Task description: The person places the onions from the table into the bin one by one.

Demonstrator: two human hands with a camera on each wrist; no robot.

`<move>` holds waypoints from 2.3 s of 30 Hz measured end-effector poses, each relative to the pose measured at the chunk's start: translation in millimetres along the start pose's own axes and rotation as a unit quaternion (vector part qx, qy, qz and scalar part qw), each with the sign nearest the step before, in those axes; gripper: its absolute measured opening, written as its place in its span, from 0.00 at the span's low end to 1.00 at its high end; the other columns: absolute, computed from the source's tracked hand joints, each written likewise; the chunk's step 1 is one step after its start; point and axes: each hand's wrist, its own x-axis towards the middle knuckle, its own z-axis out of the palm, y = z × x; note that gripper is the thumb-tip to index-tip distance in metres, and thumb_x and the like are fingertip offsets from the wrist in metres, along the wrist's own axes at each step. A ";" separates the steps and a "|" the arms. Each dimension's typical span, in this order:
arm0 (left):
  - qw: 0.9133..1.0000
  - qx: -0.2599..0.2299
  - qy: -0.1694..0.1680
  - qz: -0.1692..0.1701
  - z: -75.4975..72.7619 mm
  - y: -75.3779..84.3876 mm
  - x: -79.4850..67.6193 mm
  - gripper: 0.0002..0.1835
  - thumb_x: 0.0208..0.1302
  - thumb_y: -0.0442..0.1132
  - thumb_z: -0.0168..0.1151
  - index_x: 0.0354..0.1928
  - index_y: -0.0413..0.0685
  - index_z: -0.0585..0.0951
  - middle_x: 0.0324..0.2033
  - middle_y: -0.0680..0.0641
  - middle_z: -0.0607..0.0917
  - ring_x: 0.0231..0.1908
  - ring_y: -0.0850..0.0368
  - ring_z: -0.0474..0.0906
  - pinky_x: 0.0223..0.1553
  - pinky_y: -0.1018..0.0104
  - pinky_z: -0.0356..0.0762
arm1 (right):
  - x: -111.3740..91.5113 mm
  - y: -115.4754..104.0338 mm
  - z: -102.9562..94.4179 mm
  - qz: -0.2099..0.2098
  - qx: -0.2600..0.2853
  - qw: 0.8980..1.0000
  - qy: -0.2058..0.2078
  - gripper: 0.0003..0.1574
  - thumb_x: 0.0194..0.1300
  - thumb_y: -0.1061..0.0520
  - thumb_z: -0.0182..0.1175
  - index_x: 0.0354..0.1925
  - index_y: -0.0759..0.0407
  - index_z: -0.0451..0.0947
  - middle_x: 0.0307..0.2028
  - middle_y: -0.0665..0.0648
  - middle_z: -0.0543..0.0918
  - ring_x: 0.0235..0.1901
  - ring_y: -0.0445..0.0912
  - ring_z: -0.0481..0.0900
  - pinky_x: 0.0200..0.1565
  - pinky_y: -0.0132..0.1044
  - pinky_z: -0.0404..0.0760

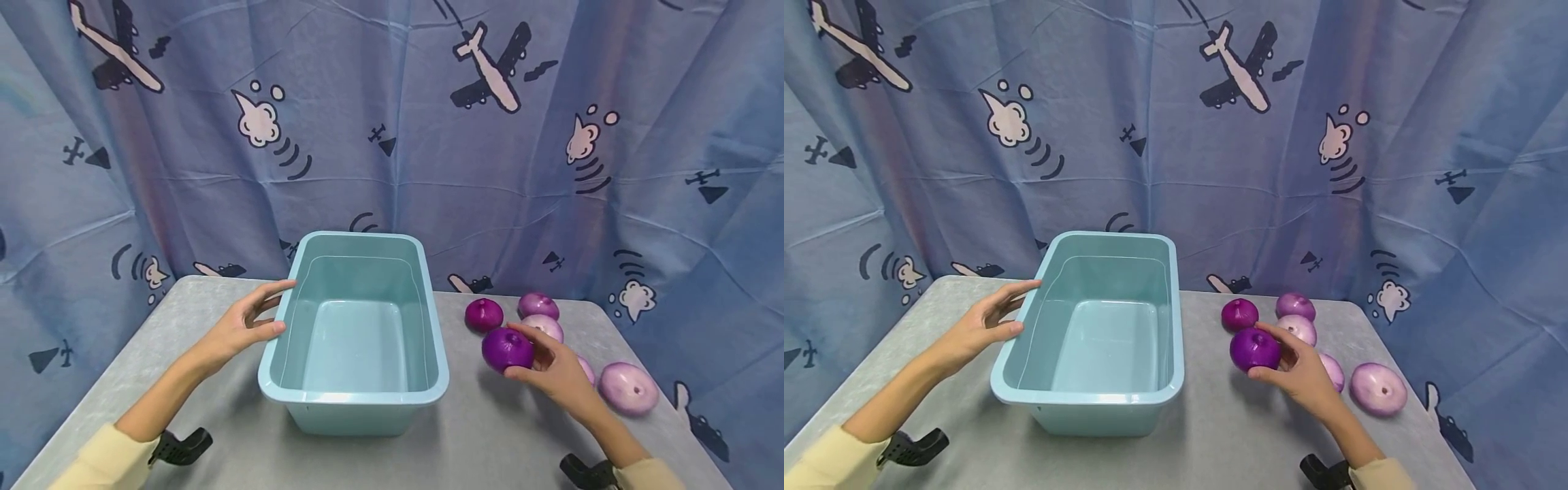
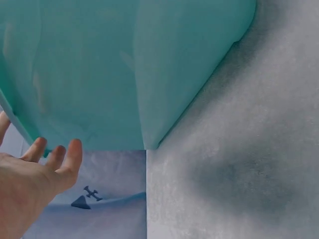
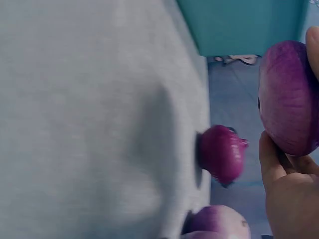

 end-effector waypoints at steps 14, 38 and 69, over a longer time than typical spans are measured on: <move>0.999 -0.005 0.007 -0.031 -6.2 -10.4 23.5 0.32 0.73 0.39 0.61 0.76 0.51 0.65 0.76 0.46 0.57 0.75 0.38 0.47 0.67 0.33 0.54 | 16.9 -24.8 -17.8 -0.014 0.032 0.999 0.020 0.41 0.65 0.66 0.69 0.73 0.57 0.68 0.66 0.59 0.69 0.57 0.38 0.74 0.52 0.28 0.76; 1.000 -0.013 0.014 -0.012 -7.3 -16.3 19.1 0.30 0.76 0.38 0.56 0.77 0.52 0.65 0.76 0.47 0.59 0.75 0.43 0.50 0.67 0.38 0.55 | 61.8 -77.3 6.0 -0.052 0.058 0.997 0.015 0.39 0.66 0.63 0.70 0.72 0.51 0.71 0.63 0.60 0.75 0.54 0.51 0.78 0.50 0.34 0.81; 1.000 -0.016 0.015 -0.016 -5.4 -15.0 21.7 0.31 0.75 0.37 0.57 0.77 0.51 0.65 0.75 0.45 0.61 0.73 0.43 0.55 0.63 0.60 0.66 | 99.2 -124.4 61.7 -0.165 0.173 0.963 -0.125 0.47 0.58 0.61 0.77 0.71 0.63 0.69 0.66 0.60 0.74 0.61 0.57 0.75 0.58 0.46 0.76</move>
